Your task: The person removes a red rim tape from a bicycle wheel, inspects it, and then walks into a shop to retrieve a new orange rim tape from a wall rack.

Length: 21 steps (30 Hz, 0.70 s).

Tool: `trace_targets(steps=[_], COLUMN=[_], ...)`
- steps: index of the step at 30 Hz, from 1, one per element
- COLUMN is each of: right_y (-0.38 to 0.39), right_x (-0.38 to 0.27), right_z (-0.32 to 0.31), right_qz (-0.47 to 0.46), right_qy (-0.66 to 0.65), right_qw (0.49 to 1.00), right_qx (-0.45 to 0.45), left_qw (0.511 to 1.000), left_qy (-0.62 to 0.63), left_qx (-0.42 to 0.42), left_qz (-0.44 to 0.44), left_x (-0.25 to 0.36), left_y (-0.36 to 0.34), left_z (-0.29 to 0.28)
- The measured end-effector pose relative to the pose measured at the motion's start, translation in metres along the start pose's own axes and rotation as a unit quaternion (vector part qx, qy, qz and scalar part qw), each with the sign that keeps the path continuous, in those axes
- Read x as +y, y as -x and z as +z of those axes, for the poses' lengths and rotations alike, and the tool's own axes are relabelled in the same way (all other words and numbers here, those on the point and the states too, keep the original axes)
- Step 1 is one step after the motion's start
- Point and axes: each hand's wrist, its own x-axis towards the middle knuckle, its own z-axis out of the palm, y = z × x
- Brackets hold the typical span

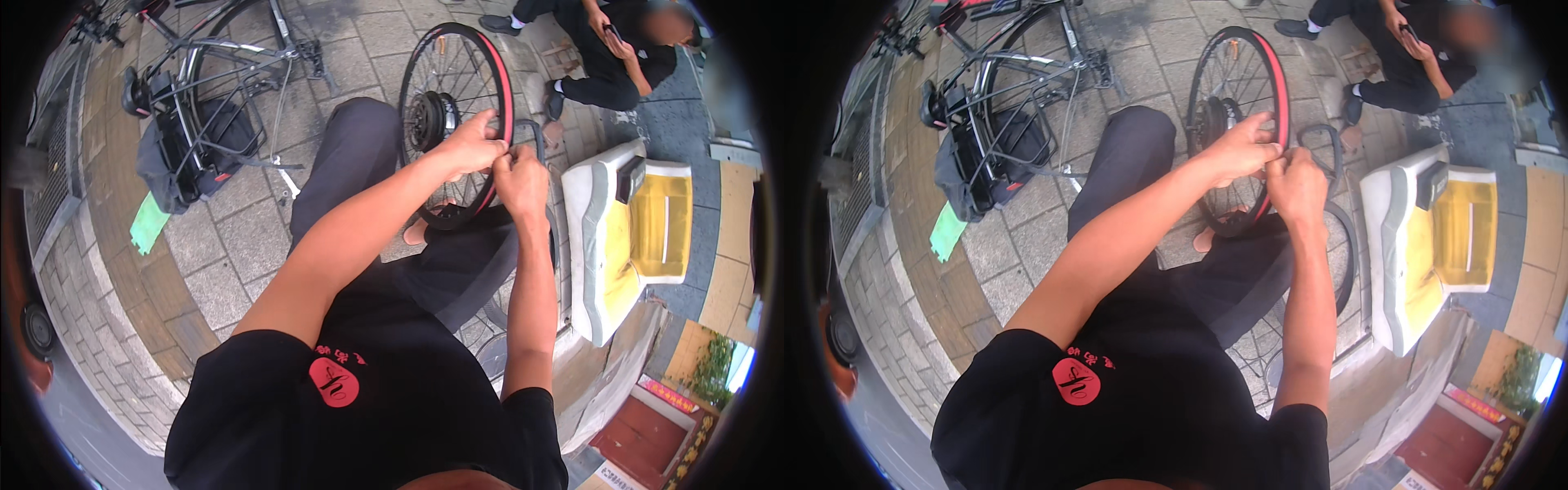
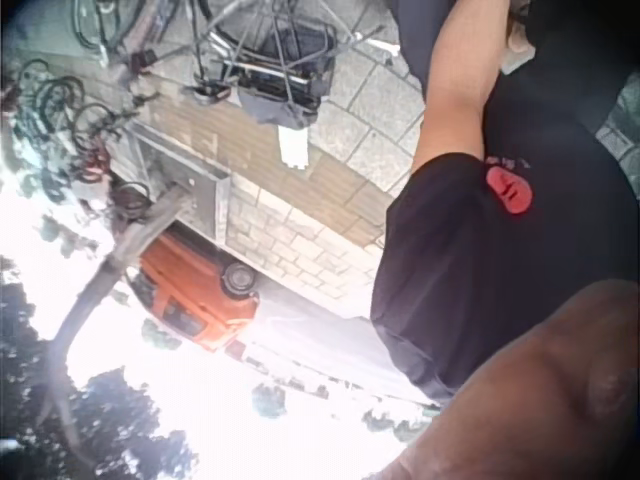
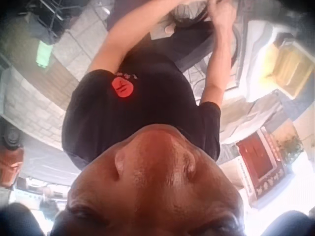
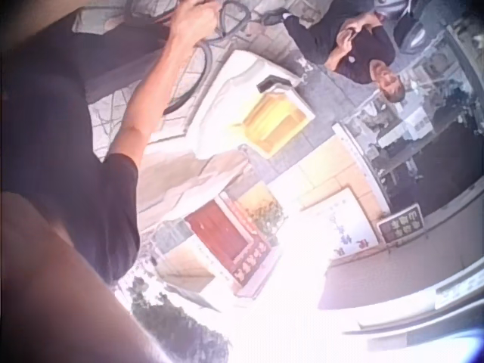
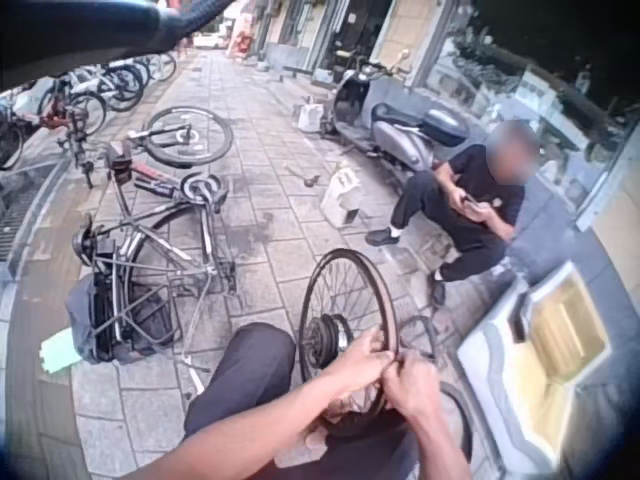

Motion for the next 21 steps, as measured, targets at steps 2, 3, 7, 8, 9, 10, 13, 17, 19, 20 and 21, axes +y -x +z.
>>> trace_targets(steps=[2, 3, 7, 8, 9, 10, 13, 17, 19, 20, 21], right_y=[0.001, 0.002, -0.001, -0.001, -0.001, -0.001, -0.002, -0.007, -0.013, -0.016, -0.015], right_x=[0.010, 0.006, 0.024, 0.033, 0.042, 0.050, 0.052, 0.054, 0.063, 0.068, 0.072], right_z=[-0.001, -0.006, -0.004, 0.002, 0.007, 0.009, 0.008, 0.007, 0.015, 0.020, 0.024], right_qz=[0.035, 0.050, 0.104, 0.119, 0.132, 0.146, 0.155, 0.131, 0.114, 0.106, 0.124], right_qy=[-0.034, -0.068, -0.194, -0.223, -0.251, -0.279, -0.333, -0.281, -0.266, -0.259, -0.308], right_qw=[0.999, 0.996, 0.974, 0.965, 0.956, 0.946, 0.925, 0.946, 0.953, 0.956, 0.938], right_qx=[-0.010, -0.036, -0.058, -0.065, -0.072, -0.079, -0.094, -0.095, -0.093, -0.088, -0.102], left_qw=[1.000, 1.000, 0.997, 0.998, 0.998, 0.998, 0.998, 0.990, 0.979, 0.984, 0.989], left_qy=[-0.016, -0.027, -0.066, -0.055, -0.054, -0.054, -0.053, -0.118, -0.181, -0.152, -0.123], left_qx=[-0.008, 0.005, 0.025, 0.019, 0.019, 0.019, 0.029, 0.059, 0.078, 0.074, 0.071], left_qz=[0.003, -0.004, 0.021, 0.018, 0.017, 0.016, 0.013, 0.041, 0.054, 0.048, 0.041], left_x=[-0.005, -0.008, -0.013, -0.012, -0.011, -0.011, -0.011, -0.016, -0.021, -0.019, -0.018], left_y=[-0.004, -0.007, -0.009, -0.009, -0.007, -0.006, -0.005, -0.014, -0.024, -0.024, -0.021], left_z=[0.000, -0.001, 0.004, 0.003, 0.004, 0.006, 0.005, 0.010, 0.011, 0.013, 0.015])
